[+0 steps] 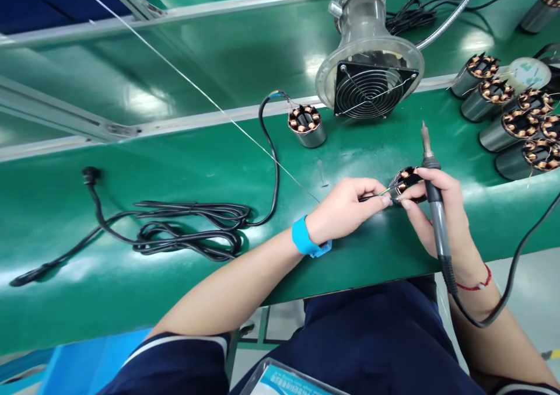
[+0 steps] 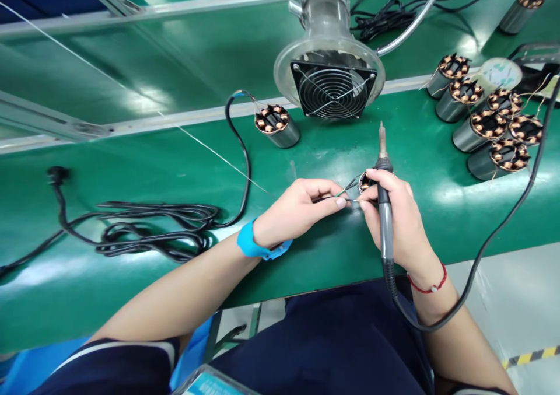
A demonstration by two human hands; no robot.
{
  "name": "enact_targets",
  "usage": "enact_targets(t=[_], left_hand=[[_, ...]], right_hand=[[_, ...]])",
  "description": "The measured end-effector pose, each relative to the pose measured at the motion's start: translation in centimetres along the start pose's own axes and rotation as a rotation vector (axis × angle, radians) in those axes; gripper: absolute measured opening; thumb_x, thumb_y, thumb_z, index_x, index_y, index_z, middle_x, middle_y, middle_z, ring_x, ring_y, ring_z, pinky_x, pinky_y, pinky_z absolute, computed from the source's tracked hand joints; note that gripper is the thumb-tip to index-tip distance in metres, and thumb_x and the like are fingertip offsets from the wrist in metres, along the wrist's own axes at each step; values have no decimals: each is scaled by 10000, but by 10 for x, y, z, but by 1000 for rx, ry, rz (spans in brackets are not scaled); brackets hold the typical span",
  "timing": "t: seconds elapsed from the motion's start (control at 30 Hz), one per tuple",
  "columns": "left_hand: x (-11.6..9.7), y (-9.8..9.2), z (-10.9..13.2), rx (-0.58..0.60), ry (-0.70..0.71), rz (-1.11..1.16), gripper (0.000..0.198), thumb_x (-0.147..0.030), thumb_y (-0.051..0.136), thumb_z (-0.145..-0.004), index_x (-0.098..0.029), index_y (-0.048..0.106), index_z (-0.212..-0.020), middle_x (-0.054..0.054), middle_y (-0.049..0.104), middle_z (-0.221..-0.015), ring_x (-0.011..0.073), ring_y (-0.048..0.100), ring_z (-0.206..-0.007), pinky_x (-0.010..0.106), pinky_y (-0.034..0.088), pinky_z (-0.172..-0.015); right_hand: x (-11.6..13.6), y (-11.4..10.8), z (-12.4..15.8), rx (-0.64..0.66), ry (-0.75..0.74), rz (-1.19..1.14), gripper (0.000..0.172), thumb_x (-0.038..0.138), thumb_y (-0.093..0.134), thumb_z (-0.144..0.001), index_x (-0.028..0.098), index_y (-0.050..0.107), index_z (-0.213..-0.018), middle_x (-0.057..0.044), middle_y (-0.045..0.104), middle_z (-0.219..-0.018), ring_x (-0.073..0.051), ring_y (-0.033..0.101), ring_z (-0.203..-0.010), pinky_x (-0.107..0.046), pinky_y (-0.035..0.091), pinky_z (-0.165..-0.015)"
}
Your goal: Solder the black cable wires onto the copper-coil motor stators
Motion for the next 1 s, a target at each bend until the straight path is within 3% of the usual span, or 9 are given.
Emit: enact_targets(t=[0.1,0.3,0.63,0.83,1.0], left_hand=[[1,0,-1,-15,4,17,246,-361,591,-793,-126,619,-725,-42,468,-596,69,371,-568,202,297,-544],[-1,-2,0,-48,2,-34,265,-348,543,-823,-135,620,-686,-37,480,-563,73,387,-551,207,313,-552],[-1,0,0,-36,28,76,217,-332,587,-786,-139,585,-686,-31,496,-607,72,412,-579,198,351,-566],[-1,-2,-3,-66,55,82,158,-275,612,-757,-140,593,-678,-33,519,-605,71,415,-578,199,353,-568],[2,-3,-3,-81,51,115,131,-258,628,-742,-140,595,-695,-22,570,-656,82,473,-625,206,394,-618]], right_hand=[[6,3,-3,-7,-21,-3,620,197,637,-843,322,339,-1373,-15,688,-1021,-208,653,-1007,-446,507,-909],[19,5,-9,-33,-86,51,519,154,599,-849,319,403,-1301,23,695,-877,-196,669,-880,-452,488,-890],[6,3,-10,-42,89,-95,501,162,625,-832,302,435,-1274,31,679,-851,-176,646,-875,-399,537,-848],[7,5,-11,25,67,-76,499,183,623,-852,294,421,-1295,21,681,-892,-187,632,-932,-452,508,-928],[10,6,-12,-20,58,-20,432,164,579,-873,306,435,-1254,12,659,-846,-196,641,-883,-464,509,-897]])
Point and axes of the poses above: each hand's wrist, its own z-axis away from the middle knuckle, its own y-axis out of the palm, x = y × z, the point moved 10 cm from there along -z, towards the middle knuckle
